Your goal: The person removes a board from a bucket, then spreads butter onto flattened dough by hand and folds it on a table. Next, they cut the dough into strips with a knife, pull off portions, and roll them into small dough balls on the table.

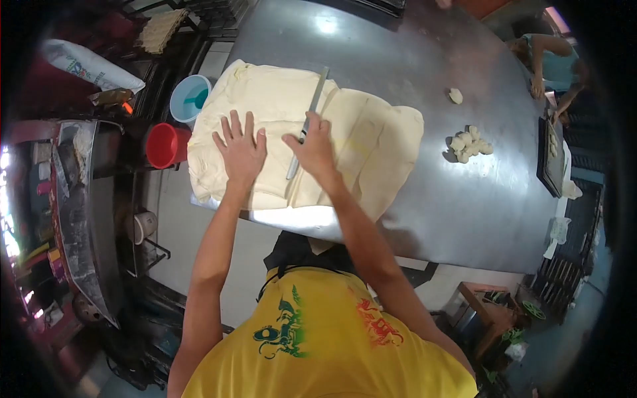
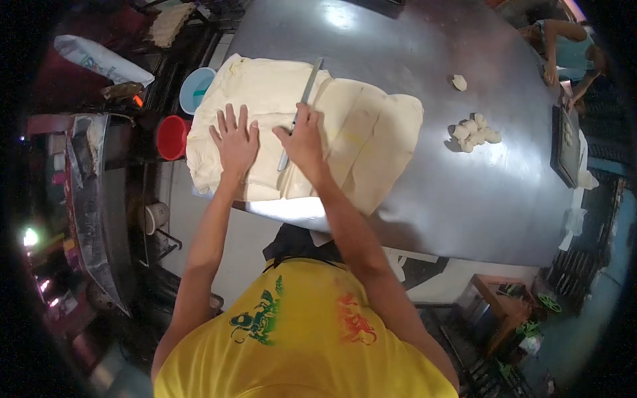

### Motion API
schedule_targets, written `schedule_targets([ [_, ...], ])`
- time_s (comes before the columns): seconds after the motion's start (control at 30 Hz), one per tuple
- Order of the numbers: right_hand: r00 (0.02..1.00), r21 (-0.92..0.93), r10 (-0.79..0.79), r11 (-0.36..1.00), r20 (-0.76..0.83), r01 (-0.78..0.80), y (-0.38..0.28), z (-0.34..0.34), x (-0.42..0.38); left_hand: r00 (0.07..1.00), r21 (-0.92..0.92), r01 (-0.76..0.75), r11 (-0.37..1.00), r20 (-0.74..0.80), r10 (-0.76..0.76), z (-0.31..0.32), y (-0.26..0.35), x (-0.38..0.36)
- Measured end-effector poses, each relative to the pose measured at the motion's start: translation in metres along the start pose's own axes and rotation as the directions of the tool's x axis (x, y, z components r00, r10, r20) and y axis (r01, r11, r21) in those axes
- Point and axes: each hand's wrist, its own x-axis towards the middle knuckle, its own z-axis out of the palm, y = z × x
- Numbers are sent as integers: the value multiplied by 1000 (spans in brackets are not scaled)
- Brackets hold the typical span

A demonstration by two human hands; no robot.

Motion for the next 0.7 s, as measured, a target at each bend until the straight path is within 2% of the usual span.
schedule_targets([
  [0.07, 991, -33, 136, 990, -3, -136, -12, 5, -3, 999, -52, -27, 998, 24, 28, -1, -8, -5],
  [0.17, 961, 278, 277, 921, 23, -272, 28, -5, -16, 999, -124, -11, 992, 28, 15, -6, -5, 2],
  [0.2, 879, 378, 419, 794, 227, -476, 40, -30, -23, 999, -114, -3, 994, 34, 7, -6, -6, 0],
  [0.23, 755, 435, 501, 619, 423, -654, 47, -56, -29, 999, -107, -2, 994, 32, 5, -4, -6, 2],
  [0.33, 707, 545, 608, 478, 361, -689, 16, -111, -68, 999, -136, -13, 991, 39, 19, -6, -4, 5],
  [0.37, 705, 536, 648, 501, 289, -680, 8, -117, -86, 999, -140, -22, 990, 45, 28, -6, -5, 4],
  [0.43, 695, 513, 703, 547, 148, -662, 1, -118, -111, 999, -148, -43, 988, 21, 47, -4, -6, 5],
  [0.53, 748, 127, 638, 770, -182, -625, 29, -106, -109, 997, -152, -69, 986, -37, 64, -1, -5, 9],
  [0.57, 760, 25, 619, 778, -201, -627, 38, -112, -87, 996, -153, -75, 985, -58, 67, 1, -6, 9],
  [0.63, 838, -97, 423, 872, -346, -480, 88, -118, -39, 992, -150, -90, 985, -104, 74, 7, -5, 12],
  [0.67, 806, -88, 512, 826, -295, -557, 76, -132, -8, 990, -141, -95, 985, -121, 78, 9, -5, 12],
  [0.7, 843, -207, 439, 834, -312, -511, 97, -134, 11, 987, -133, -100, 986, -136, 81, 9, -5, 12],
])
